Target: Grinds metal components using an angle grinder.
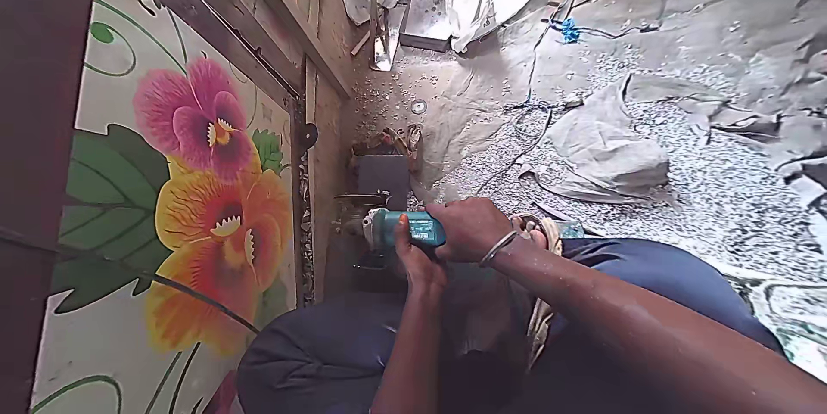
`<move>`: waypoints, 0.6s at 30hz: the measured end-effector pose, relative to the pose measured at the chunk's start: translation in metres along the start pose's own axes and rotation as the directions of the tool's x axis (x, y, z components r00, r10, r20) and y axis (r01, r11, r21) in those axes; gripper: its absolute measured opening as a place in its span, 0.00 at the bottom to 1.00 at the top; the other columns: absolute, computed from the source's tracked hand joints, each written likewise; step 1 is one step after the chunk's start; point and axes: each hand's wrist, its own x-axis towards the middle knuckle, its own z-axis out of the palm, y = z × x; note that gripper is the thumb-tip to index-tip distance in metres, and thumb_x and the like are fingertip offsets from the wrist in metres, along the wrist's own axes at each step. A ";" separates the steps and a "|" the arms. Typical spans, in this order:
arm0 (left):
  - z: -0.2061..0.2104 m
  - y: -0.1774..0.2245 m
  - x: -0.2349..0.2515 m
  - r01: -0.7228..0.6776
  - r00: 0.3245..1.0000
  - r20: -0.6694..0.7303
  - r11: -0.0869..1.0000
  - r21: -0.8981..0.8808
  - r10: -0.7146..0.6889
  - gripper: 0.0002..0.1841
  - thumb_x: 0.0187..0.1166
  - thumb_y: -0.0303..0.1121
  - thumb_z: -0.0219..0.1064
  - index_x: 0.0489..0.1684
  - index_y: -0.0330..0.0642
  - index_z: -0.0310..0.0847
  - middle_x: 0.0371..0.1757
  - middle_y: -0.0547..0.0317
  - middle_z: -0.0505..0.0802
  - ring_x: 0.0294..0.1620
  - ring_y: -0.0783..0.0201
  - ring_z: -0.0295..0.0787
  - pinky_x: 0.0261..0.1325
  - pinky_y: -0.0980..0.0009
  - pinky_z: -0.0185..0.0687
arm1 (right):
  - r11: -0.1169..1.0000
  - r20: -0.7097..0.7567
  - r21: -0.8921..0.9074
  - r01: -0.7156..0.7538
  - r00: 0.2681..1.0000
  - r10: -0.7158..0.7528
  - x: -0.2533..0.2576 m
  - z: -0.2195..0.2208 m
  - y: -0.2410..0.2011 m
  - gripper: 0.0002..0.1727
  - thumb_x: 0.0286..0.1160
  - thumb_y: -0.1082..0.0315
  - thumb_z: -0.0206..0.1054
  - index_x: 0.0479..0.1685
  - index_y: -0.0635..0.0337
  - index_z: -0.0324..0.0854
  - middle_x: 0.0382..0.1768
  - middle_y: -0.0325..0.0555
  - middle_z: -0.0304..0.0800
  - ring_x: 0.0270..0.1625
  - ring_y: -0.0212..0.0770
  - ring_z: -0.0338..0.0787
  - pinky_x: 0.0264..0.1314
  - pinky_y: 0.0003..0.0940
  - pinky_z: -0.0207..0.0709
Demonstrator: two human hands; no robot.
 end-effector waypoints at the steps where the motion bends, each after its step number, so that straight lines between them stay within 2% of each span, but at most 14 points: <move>1: 0.001 -0.002 0.001 0.002 1.000 -0.009 1.000 0.015 -0.002 0.19 0.91 0.45 0.45 0.47 0.42 0.77 0.35 0.54 0.91 0.35 0.63 0.93 0.40 0.64 0.92 | 1.000 -0.004 -0.007 -0.003 1.000 0.003 0.002 0.001 0.003 0.36 0.60 0.43 0.76 0.70 0.49 0.77 0.46 0.57 0.92 0.50 0.62 0.92 0.46 0.63 0.79; 8: 0.004 -0.008 0.005 0.038 0.998 -0.058 0.991 0.125 -0.031 0.17 0.92 0.45 0.50 0.50 0.41 0.78 0.36 0.53 0.89 0.37 0.62 0.91 0.42 0.63 0.90 | 1.000 -0.001 -0.012 -0.019 1.000 0.019 0.009 0.006 0.014 0.35 0.60 0.41 0.76 0.67 0.49 0.79 0.45 0.57 0.92 0.50 0.63 0.92 0.47 0.64 0.80; 14: 0.003 -0.010 0.010 0.051 0.998 -0.045 0.992 0.111 -0.046 0.17 0.91 0.45 0.52 0.57 0.41 0.76 0.40 0.51 0.89 0.40 0.60 0.90 0.45 0.60 0.89 | 0.998 -0.015 -0.041 -0.045 0.999 0.044 0.010 0.005 0.014 0.36 0.59 0.40 0.76 0.67 0.48 0.79 0.46 0.56 0.92 0.51 0.62 0.92 0.48 0.64 0.79; 18: 0.001 -0.011 0.012 0.057 0.998 -0.024 0.994 0.093 -0.055 0.16 0.90 0.45 0.52 0.55 0.41 0.76 0.40 0.52 0.89 0.39 0.60 0.90 0.45 0.61 0.89 | 0.997 -0.024 -0.051 -0.054 0.998 0.053 0.010 0.004 0.014 0.36 0.59 0.40 0.76 0.67 0.48 0.79 0.46 0.57 0.92 0.51 0.62 0.92 0.48 0.64 0.79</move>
